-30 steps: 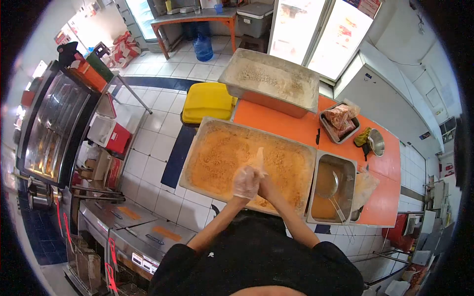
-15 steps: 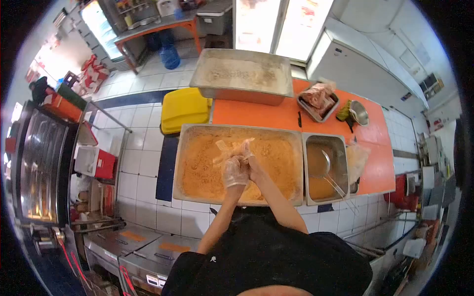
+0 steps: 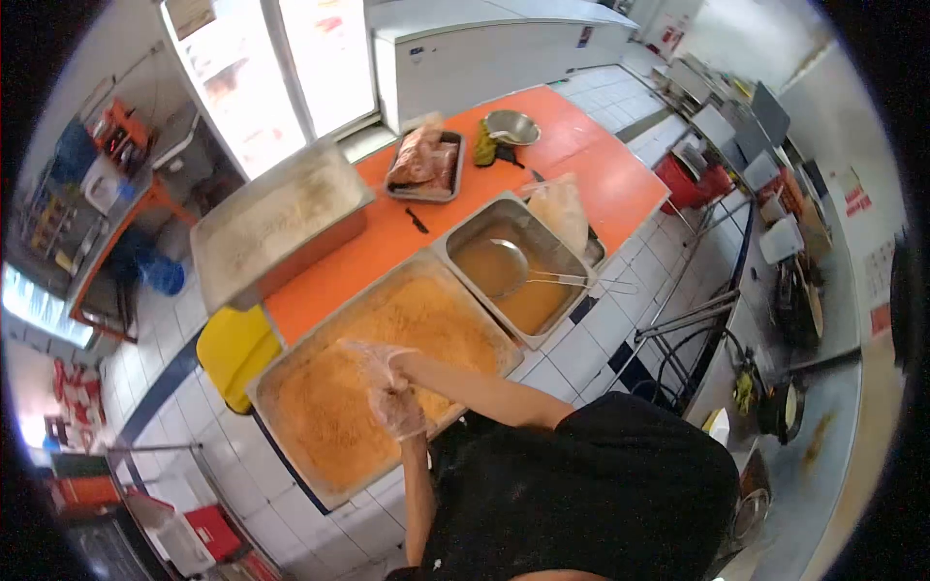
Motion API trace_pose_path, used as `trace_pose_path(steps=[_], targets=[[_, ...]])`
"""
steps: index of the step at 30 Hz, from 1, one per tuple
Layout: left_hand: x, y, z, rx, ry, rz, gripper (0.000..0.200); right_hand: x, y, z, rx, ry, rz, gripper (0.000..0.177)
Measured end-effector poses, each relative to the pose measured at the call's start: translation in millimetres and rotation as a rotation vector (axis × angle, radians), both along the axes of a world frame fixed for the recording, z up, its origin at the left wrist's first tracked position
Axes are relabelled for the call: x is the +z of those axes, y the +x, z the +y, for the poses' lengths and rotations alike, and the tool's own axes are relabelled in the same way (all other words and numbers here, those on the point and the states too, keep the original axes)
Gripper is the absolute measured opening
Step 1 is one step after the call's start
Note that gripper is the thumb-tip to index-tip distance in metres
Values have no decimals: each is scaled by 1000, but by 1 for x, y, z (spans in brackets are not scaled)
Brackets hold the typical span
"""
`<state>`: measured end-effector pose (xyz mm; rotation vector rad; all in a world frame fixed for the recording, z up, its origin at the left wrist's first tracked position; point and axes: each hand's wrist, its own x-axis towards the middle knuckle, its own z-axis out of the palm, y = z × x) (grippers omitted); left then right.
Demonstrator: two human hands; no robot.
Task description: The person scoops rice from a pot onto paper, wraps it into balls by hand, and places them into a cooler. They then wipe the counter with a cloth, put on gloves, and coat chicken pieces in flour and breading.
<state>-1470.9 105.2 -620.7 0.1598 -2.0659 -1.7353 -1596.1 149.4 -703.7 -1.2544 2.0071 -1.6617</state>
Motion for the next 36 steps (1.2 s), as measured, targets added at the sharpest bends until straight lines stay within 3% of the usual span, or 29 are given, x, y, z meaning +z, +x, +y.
trace_pose_path(steps=[2,3,4,5,6,7,8,9,11,12,14,16,18,20,21,22,24,25,27,31,32,33,34,35,36], targets=[[7,10,4,242,-634,-110,22,2,-7,-3,45,-26,236,56],[19,11,9,244,-642,-98,22,4,0,-12,-154,-374,-325,58],[61,16,15,108,-353,-264,23,31,-1,-13,-154,-387,-315,58],[84,14,21,-30,-63,-423,24,66,2,-3,-179,-429,-953,59],[85,13,23,-34,-81,-414,24,88,4,13,-182,-444,-1595,60],[81,18,23,-57,-296,-301,25,94,7,33,-171,-463,-1585,60],[76,23,23,-77,-508,-184,26,96,11,57,-215,-285,-1114,45],[49,29,19,-76,-524,-174,26,98,12,80,-254,-114,-641,34],[-23,25,10,-101,104,-76,29,85,-7,125,-330,-156,-736,29],[-27,10,10,-98,93,-75,29,78,-17,152,-404,-177,-841,24],[-27,-19,12,17,-746,-54,28,148,-24,219,-630,-174,-593,22],[38,-70,59,-78,181,-170,24,205,-38,271,-851,-378,-985,21],[35,-140,93,-220,-13,-230,15,203,-61,333,-877,-304,-721,22],[81,-202,179,-434,-327,398,15,223,-75,381,-986,-157,-380,21],[147,-217,229,-606,-439,-133,22,239,-83,397,-955,-174,-397,21],[138,-246,269,-529,-1015,40,24,255,-87,414,-999,-96,-347,21],[141,-274,339,-214,-979,232,17,260,-97,447,-1045,27,-229,22],[131,-295,357,-198,-973,214,17,256,-102,460,-1033,56,-170,22],[103,-340,375,-639,-1419,-226,18,248,-110,484,-1011,113,-68,22],[119,-341,368,-674,-1192,-74,20,231,-127,526,-982,213,107,21],[143,-344,360,-673,-1335,-55,17,227,-128,534,-983,225,109,21],[159,-351,348,-670,-1473,-38,20,224,-129,547,-965,229,-54,20],[158,-371,328,-604,-1460,29,21,223,-125,557,-941,240,-218,19],[158,-395,309,-542,-1440,95,21,230,-114,558,-1021,262,-88,19],[179,-418,306,-627,-1814,-144,20,234,-102,558,-1099,288,42,19]])
